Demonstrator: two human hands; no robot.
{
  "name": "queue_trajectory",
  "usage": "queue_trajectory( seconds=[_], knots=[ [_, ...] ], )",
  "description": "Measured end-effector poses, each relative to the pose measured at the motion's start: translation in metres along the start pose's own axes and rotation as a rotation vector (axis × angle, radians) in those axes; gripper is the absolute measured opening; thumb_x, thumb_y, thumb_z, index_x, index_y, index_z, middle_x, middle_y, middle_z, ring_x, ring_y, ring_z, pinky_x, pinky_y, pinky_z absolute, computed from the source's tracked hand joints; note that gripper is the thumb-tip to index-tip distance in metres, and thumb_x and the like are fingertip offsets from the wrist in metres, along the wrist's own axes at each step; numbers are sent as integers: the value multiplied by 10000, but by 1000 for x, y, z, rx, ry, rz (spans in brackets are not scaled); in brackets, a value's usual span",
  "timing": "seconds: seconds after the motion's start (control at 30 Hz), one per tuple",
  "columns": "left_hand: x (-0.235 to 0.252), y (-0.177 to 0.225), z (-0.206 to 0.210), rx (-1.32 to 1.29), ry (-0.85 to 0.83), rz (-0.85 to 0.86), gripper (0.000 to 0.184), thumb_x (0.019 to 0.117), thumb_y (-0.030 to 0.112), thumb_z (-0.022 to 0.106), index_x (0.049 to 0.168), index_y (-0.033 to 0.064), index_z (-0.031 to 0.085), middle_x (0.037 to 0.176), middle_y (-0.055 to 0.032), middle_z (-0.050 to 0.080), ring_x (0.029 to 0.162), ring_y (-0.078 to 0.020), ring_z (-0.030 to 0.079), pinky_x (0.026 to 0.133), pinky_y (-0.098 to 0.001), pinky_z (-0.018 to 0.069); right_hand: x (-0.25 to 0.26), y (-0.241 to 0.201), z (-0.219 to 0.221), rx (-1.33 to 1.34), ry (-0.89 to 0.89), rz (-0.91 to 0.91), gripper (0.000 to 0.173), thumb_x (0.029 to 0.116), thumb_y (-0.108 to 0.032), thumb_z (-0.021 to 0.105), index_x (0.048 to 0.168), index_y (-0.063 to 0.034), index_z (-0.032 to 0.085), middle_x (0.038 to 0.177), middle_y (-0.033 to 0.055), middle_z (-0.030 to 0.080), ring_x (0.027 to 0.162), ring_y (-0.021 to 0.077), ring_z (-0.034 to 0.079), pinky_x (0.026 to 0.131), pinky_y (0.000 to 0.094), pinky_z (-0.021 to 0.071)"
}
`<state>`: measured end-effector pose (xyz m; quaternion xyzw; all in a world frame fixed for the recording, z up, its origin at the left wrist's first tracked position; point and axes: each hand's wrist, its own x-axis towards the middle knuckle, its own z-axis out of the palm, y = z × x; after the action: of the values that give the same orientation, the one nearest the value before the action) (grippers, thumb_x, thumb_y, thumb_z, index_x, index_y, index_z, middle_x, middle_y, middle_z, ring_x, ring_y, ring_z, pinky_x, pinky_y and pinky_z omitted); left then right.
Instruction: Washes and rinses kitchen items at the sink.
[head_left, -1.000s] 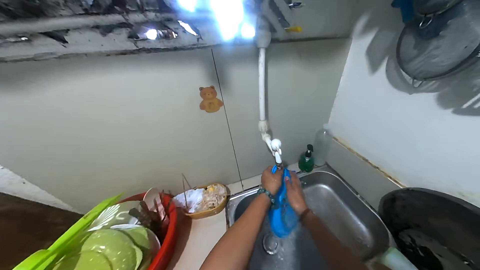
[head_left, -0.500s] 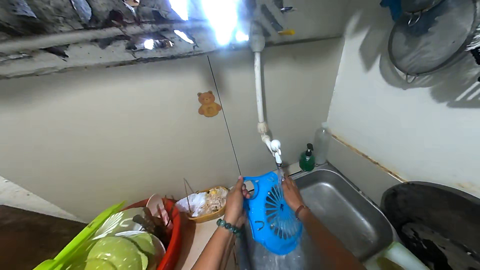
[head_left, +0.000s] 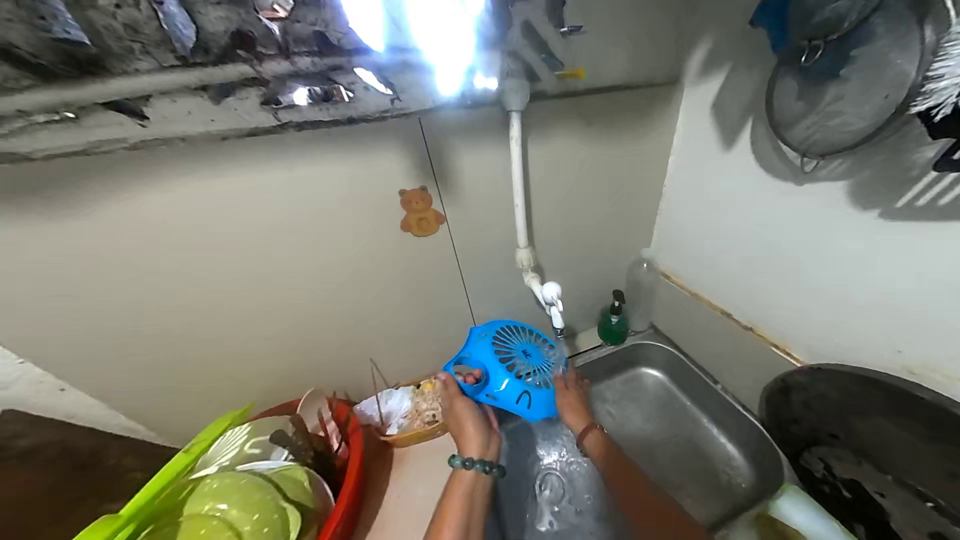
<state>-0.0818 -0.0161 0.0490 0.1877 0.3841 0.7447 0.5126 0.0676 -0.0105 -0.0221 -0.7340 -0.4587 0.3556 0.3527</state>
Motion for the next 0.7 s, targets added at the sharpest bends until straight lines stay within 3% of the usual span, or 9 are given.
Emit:
queue_trajectory(
  seconds=[0.07,0.13,0.23,0.3,0.37,0.43,0.57,0.63,0.7],
  knots=[
    [-16,-13,-7,183,-165,48,366,1136,253,268,996,28,521,760,-5,593,756,-112,651,775,-303,584,-4,-4,0,-12,-80,112,643,1122,-398,307,1590,42,271,1607,298,338,1511,434,314,1240,548,252],
    [-36,-20,-15,435,-367,91,329,1107,184,337,1051,-32,579,776,-17,628,769,-112,661,787,-302,581,-13,-10,-4,249,-144,179,612,1137,-391,259,1574,36,302,1563,295,403,1454,399,413,1184,543,337],
    [-65,-20,-39,840,-771,215,327,1060,194,475,1129,-69,657,877,-75,706,836,-145,694,834,-330,584,-21,-17,-21,721,-99,300,726,1098,-557,105,1540,-48,373,1438,273,501,1228,400,550,921,580,486],
    [-69,-8,-56,1073,-1178,408,339,1049,192,546,1129,-103,692,1068,-212,732,1087,-308,699,1097,-472,467,-19,-16,-36,918,-26,347,747,1075,-615,111,1499,-84,421,1376,224,549,1182,348,577,894,553,507],
    [-61,4,-61,1203,-1535,547,366,1055,291,559,1099,-42,705,1057,-205,726,1100,-334,691,1157,-565,369,-21,-14,-43,978,-30,365,600,1108,-520,235,1445,-81,469,1262,188,614,1083,292,632,848,494,547],
    [-44,13,-56,1180,-1690,448,494,1063,425,501,993,-15,714,988,-189,693,1029,-326,666,1086,-540,429,-18,-6,-38,954,-81,340,372,1109,-269,376,1422,-89,465,1134,169,641,932,263,665,756,441,570],
    [-6,8,-13,1059,-1203,29,519,1108,334,319,1091,-34,684,1010,-117,700,932,-174,675,901,-378,557,-29,-3,-34,782,-116,255,448,1107,-152,375,1550,-83,367,1297,196,600,1036,260,653,842,424,558],
    [14,-15,18,1050,-965,-244,355,1106,216,420,1267,-43,602,1104,-143,660,928,-176,669,873,-350,566,-34,-4,-36,752,-78,211,432,1116,-142,365,1539,-58,375,1286,195,600,1012,236,657,830,391,559],
    [21,-41,46,925,-804,-464,296,1086,153,496,1305,-35,561,1066,-113,653,857,-144,659,784,-304,565,-36,-2,-44,752,-84,152,426,1117,-134,367,1532,-39,376,1209,173,615,919,197,660,773,349,561]
  ],
)
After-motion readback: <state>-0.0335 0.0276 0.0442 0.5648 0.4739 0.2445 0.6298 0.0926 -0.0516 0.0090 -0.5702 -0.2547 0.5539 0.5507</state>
